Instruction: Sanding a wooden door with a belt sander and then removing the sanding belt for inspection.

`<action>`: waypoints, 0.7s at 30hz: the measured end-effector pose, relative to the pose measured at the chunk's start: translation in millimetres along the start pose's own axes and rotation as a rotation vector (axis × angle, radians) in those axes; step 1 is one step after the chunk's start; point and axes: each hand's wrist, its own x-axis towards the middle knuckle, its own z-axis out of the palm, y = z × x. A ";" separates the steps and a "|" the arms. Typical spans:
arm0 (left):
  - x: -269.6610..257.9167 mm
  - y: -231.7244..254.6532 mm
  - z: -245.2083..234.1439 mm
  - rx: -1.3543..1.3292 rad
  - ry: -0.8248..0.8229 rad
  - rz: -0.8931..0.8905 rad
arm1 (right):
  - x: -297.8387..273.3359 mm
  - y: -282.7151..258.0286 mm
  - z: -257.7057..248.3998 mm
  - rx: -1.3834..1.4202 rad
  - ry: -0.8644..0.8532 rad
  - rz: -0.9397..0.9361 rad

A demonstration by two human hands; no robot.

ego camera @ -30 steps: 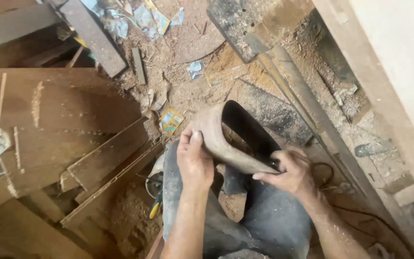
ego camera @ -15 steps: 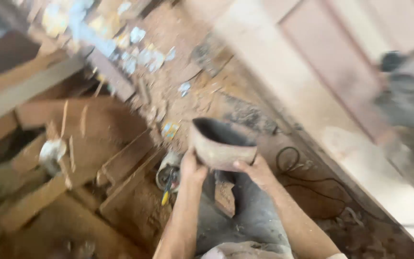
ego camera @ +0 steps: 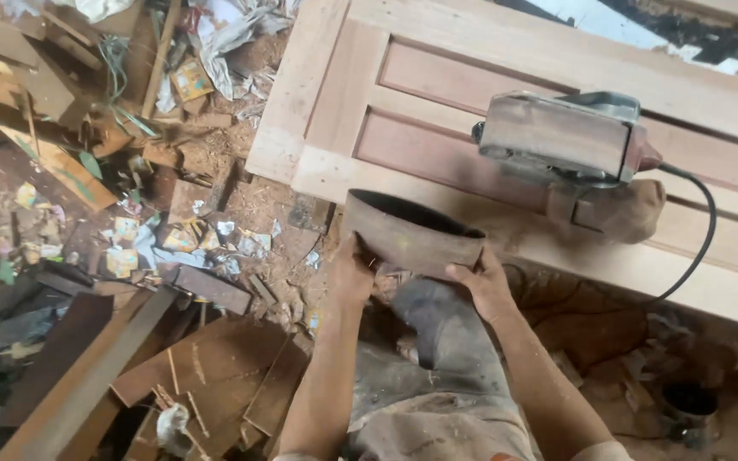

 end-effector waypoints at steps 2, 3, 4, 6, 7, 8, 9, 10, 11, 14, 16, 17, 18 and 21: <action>-35.2 61.7 53.2 -0.505 -0.061 -0.226 | 9.3 -7.0 -6.9 -0.070 -0.009 -0.221; -23.5 58.5 58.3 -0.484 -0.056 -0.228 | 11.3 -6.9 -11.8 -0.051 -0.002 -0.215; -11.4 55.3 63.2 -0.510 -0.051 -0.250 | 13.6 -6.8 -16.7 -0.067 -0.071 -0.330; 2.7 51.2 77.4 -0.523 -0.039 -0.269 | 17.2 -3.2 -24.8 -0.069 -0.138 -0.441; 8.9 54.4 89.1 -0.490 -0.009 -0.259 | 23.9 -2.8 -25.6 -0.146 -0.113 -0.481; 15.6 57.6 101.7 -0.458 0.021 -0.248 | 31.3 -3.0 -26.6 -0.223 -0.088 -0.521; 25.1 57.5 106.1 -0.432 0.024 -0.254 | 38.0 -9.3 -25.4 -0.204 -0.071 -0.514; 35.4 57.0 111.2 -0.415 0.062 -0.230 | 45.9 -15.8 -25.0 -0.210 -0.063 -0.466; 45.8 52.8 118.5 -0.402 0.099 -0.210 | 53.9 -23.0 -29.2 -0.222 -0.055 -0.416; 89.1 43.2 123.0 -0.357 0.243 -0.178 | 77.9 -31.3 -47.8 -0.488 -0.048 -0.221; 118.8 38.3 128.0 -0.253 0.260 -0.158 | 93.1 -32.9 -64.5 -0.497 0.000 -0.189; 131.2 36.8 125.4 -0.187 0.301 -0.120 | 99.7 -32.4 -70.4 -0.527 0.003 -0.156; 141.0 31.1 127.6 -0.165 0.296 -0.125 | 104.3 -32.9 -81.6 -0.511 0.019 -0.150; 167.7 20.2 125.5 0.148 0.325 -0.058 | 106.9 -55.6 -97.7 -0.367 0.226 -0.061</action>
